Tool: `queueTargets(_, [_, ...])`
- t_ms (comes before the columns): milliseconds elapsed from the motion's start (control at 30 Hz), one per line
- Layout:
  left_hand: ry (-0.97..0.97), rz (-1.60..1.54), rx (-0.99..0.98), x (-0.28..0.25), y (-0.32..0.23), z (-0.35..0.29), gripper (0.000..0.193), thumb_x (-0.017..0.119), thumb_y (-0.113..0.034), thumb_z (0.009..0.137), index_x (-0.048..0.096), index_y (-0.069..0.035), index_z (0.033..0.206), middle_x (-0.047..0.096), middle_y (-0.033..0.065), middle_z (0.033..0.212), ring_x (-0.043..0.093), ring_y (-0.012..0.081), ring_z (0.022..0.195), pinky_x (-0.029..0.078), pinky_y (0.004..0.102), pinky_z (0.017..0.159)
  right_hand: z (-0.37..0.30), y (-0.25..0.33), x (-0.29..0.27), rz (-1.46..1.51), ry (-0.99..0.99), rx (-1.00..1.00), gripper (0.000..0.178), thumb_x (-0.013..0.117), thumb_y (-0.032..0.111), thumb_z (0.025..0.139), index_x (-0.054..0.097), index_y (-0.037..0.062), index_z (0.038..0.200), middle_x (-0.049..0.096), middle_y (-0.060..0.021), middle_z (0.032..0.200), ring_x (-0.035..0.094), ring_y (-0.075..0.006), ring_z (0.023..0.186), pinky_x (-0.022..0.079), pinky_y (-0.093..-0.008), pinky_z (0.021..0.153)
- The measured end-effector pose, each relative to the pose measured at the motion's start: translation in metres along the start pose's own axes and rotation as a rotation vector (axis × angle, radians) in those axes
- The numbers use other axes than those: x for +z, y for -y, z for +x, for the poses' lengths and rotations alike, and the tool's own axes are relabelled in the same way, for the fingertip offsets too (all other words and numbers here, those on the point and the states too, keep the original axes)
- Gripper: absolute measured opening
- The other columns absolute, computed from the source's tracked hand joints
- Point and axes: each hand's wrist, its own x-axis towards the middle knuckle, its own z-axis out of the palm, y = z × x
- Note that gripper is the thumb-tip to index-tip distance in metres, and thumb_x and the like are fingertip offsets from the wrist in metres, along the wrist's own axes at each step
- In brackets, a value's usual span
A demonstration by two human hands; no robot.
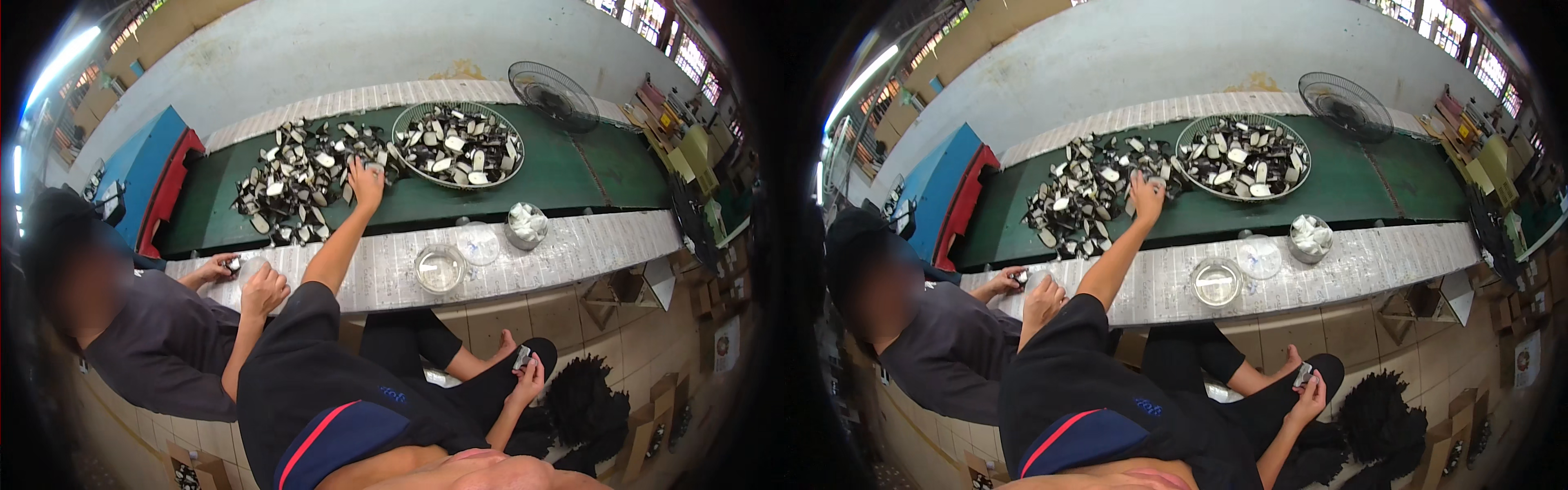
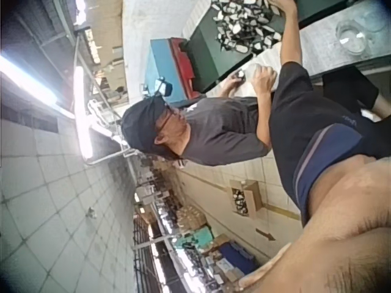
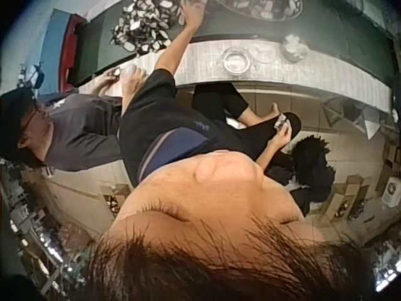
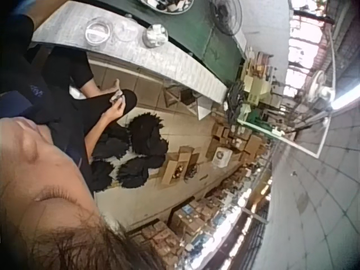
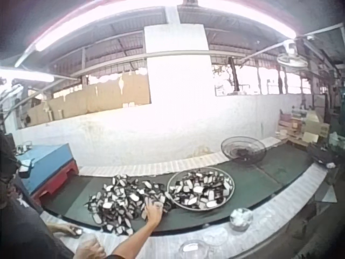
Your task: Applying adhesive to small black shoe components using a manual applicator tool.
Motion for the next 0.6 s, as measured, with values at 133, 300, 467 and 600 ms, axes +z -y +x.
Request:
queueTargets(133, [-0.023,-0.286,-0.084,-0.022,0.013,0.000,0.024,0.064,-0.025,0.087,0.066,-0.006,0.102,0.030,0.0287,0.149,0.016,0.0434,0.143,0.015,0.0521,0.113,-0.001,0.013,0.021,0.061,0.029,0.022,0.025,0.057,0.014,0.096,0.063,-0.0016,0.114,0.063,-0.0061,0.091,0.056,-0.0085,0.070,0.049,-0.0214,0.060])
queueTargets(300, [0.078,-0.423,0.001,-0.080,0.001,-0.032,0.018,0.053,-0.011,0.095,0.056,-0.005,0.111,0.052,0.0218,0.135,0.062,0.0301,0.108,0.046,0.0334,0.087,0.000,0.058,0.090,-0.056,0.331,-0.054,0.025,0.058,0.014,0.095,0.062,0.0000,0.116,0.063,-0.0048,0.105,0.058,-0.0094,0.090,0.049,-0.0227,0.074])
queueTargets(467, [0.374,-1.171,-0.566,-0.140,-0.020,-0.133,0.018,0.044,-0.015,0.101,0.046,-0.013,0.120,0.056,0.0088,0.122,0.063,0.0267,0.104,0.052,0.0375,0.082,-0.006,0.117,0.181,-0.376,0.690,-0.575,0.024,0.063,0.006,0.088,0.064,-0.0020,0.111,0.065,-0.0102,0.103,0.061,-0.0223,0.096,0.047,-0.0322,0.084])
queueTargets(600, [0.421,-1.562,-0.893,-0.155,-0.019,-0.203,0.020,0.040,-0.026,0.104,0.042,-0.021,0.123,0.057,0.0099,0.121,0.061,0.0185,0.089,0.051,0.0330,0.077,-0.001,0.120,0.225,-0.569,0.788,-0.838,0.023,0.064,0.007,0.087,0.065,0.0007,0.109,0.065,-0.0148,0.102,0.063,-0.0257,0.097,0.045,-0.0344,0.089])
